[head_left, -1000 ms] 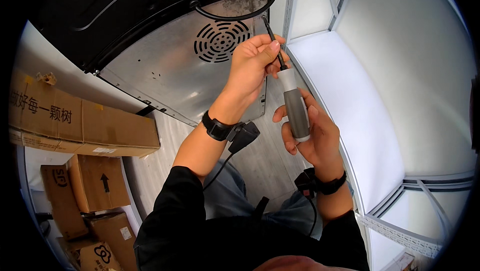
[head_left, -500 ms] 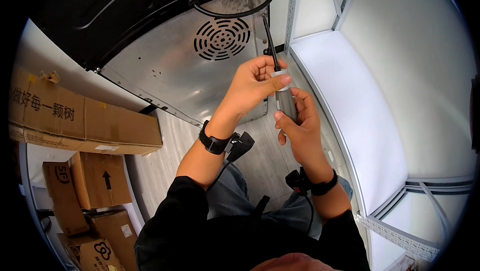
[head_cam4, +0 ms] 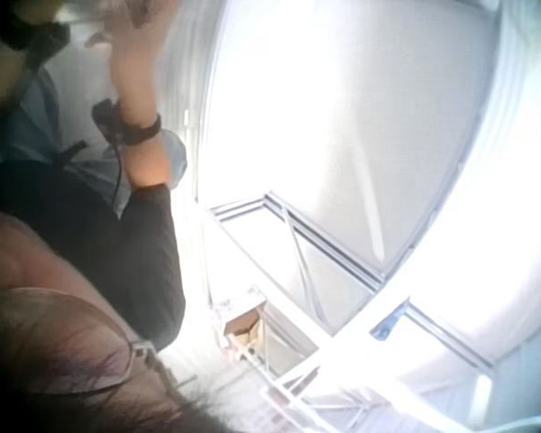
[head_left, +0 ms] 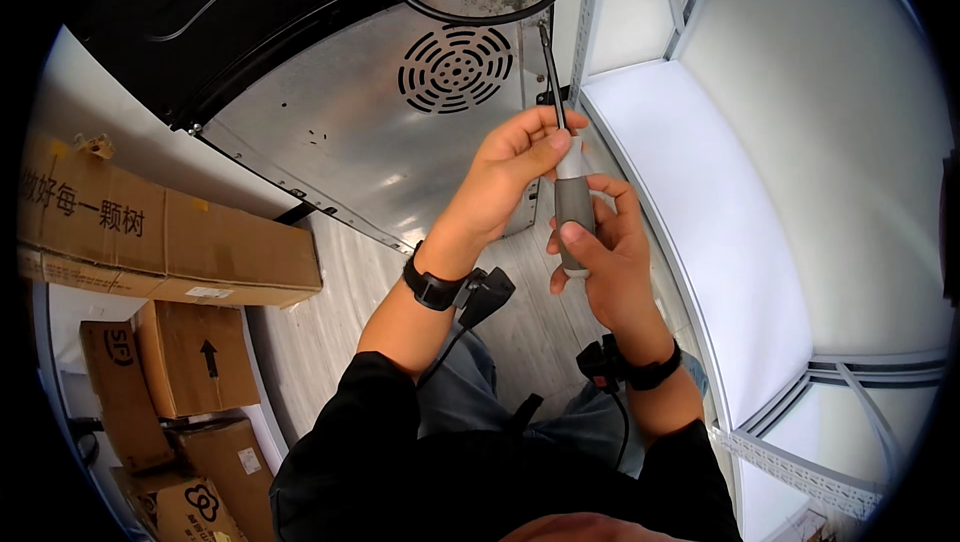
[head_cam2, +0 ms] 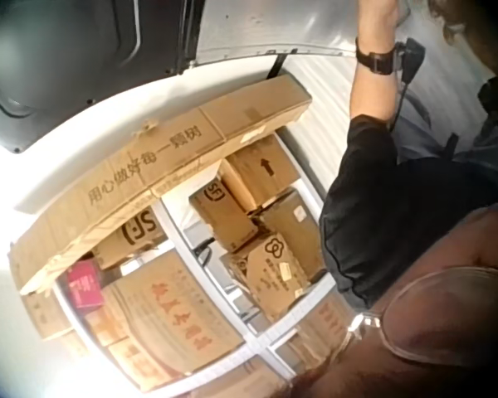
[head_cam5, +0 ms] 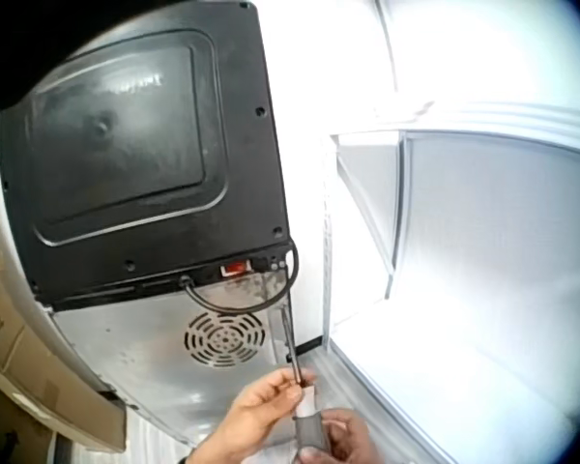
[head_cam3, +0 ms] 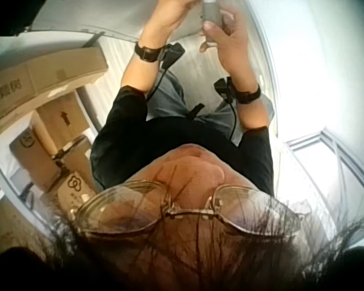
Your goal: The person uses a screwdriver to fasten screws into the back panel of a wall-mounted appliance. They repeatedly place screws into holes and tighten them, working along the edges and center of the unit's rear casing.
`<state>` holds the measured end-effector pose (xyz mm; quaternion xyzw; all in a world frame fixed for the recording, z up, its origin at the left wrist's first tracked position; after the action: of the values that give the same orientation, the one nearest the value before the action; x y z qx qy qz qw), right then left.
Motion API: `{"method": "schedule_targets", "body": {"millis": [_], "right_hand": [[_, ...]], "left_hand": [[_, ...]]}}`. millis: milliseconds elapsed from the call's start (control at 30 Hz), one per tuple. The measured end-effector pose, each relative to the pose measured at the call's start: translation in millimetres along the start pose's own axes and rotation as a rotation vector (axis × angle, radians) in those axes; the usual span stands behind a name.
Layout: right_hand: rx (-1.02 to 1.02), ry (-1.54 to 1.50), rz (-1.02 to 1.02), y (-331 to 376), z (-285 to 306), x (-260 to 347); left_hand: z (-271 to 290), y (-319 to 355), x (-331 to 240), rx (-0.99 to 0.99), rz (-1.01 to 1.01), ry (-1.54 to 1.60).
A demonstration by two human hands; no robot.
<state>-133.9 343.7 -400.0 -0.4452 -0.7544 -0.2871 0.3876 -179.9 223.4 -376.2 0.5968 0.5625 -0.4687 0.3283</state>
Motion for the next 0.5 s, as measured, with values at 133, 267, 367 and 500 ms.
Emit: {"method": "schedule_targets", "body": {"millis": [133, 267, 367, 500], "right_hand": [[-0.079, 0.197, 0.089, -1, -6, 1], [-0.026, 0.014, 0.014, -3, -2, -7], [0.173, -0.316, -0.177, -3, -1, -5], [0.090, -0.189, -0.143, -5, 10, -9]], "left_hand": [[-2, -3, -9, -0.011, -0.042, -0.245], [-4, -7, -9, 0.025, -0.008, -0.122], [-5, -5, -10, 0.059, 0.011, 0.055], [-4, -8, -9, 0.082, 0.042, 0.147]]}}
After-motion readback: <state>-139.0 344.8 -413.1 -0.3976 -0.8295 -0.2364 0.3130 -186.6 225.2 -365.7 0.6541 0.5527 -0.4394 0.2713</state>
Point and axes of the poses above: each hand's wrist, its own y-axis away from the middle knuckle, its own z-axis out of the back of the hand, x = y × z, the point moved 6 cm from there along -y, towards the middle knuckle, and after that the axes turned 3 degrees about -z, right-handed, at the moved point
